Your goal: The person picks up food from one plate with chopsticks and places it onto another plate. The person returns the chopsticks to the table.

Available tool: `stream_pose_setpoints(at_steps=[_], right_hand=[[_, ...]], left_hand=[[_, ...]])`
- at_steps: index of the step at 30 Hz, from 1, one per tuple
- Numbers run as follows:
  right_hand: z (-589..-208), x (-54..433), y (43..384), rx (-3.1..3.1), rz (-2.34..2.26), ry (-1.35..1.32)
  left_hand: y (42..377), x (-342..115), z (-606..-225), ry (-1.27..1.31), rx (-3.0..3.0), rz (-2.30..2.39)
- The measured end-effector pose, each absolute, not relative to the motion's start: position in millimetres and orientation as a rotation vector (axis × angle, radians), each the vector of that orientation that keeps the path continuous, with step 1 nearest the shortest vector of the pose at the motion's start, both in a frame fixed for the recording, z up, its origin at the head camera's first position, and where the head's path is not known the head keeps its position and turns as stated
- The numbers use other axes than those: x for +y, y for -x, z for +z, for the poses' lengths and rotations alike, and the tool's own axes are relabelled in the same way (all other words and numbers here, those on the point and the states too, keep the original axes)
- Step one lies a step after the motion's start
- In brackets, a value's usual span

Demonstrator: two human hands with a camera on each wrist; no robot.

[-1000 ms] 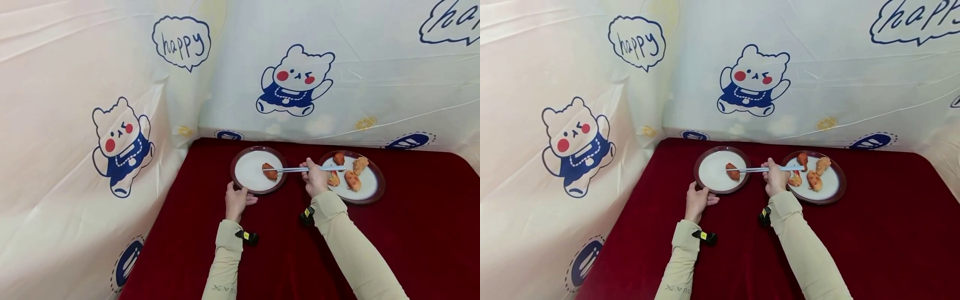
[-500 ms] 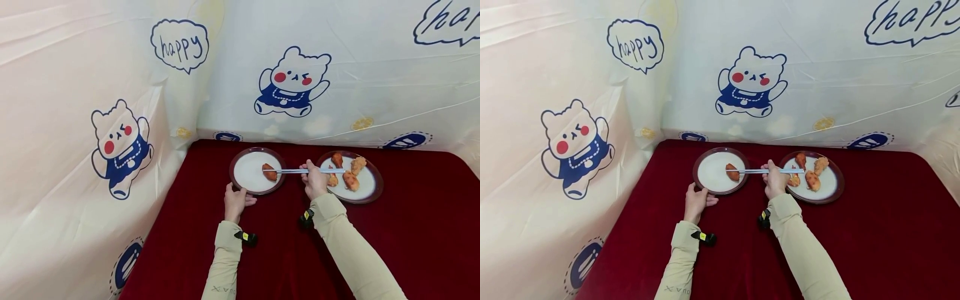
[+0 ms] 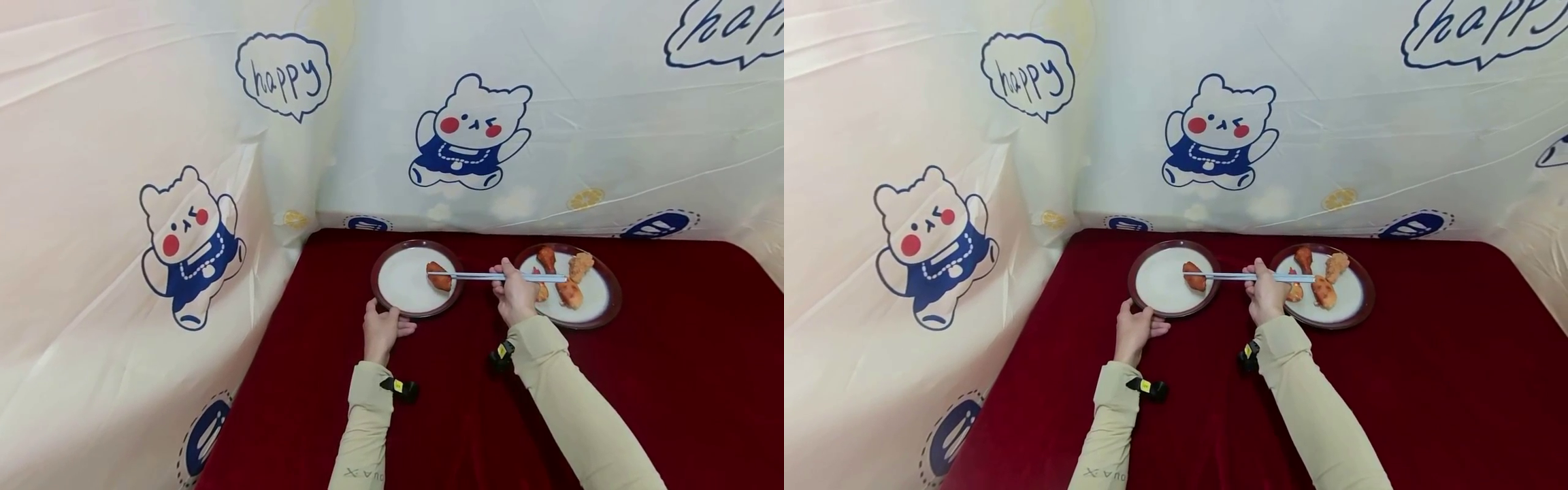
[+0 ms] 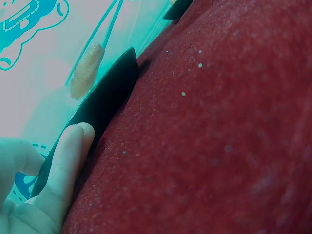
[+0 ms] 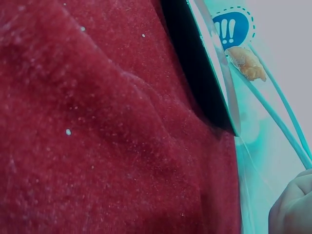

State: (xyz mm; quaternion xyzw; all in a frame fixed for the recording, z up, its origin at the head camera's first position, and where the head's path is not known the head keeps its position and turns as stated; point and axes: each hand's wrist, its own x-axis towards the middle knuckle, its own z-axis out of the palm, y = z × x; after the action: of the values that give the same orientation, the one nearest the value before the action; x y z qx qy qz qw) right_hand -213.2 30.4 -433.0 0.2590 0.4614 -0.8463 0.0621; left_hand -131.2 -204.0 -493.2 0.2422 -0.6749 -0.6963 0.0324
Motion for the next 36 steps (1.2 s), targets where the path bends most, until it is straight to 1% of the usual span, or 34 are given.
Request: stream_pose_setpoints(at_steps=[19,27,36], right_hand=[[-418,52,204,1.298,-2.713,-0.712],[-410,71,200,1.219,-2.747,-0.654],[-403,90,198,1.244,-2.804,-0.674]], left_hand=[[132,-204,-492,-0.734,-2.085,-2.157],[131,-200,-492,-0.723,-2.085,-2.143],[132,-203,-493,-0.734,-2.088,-2.146]])
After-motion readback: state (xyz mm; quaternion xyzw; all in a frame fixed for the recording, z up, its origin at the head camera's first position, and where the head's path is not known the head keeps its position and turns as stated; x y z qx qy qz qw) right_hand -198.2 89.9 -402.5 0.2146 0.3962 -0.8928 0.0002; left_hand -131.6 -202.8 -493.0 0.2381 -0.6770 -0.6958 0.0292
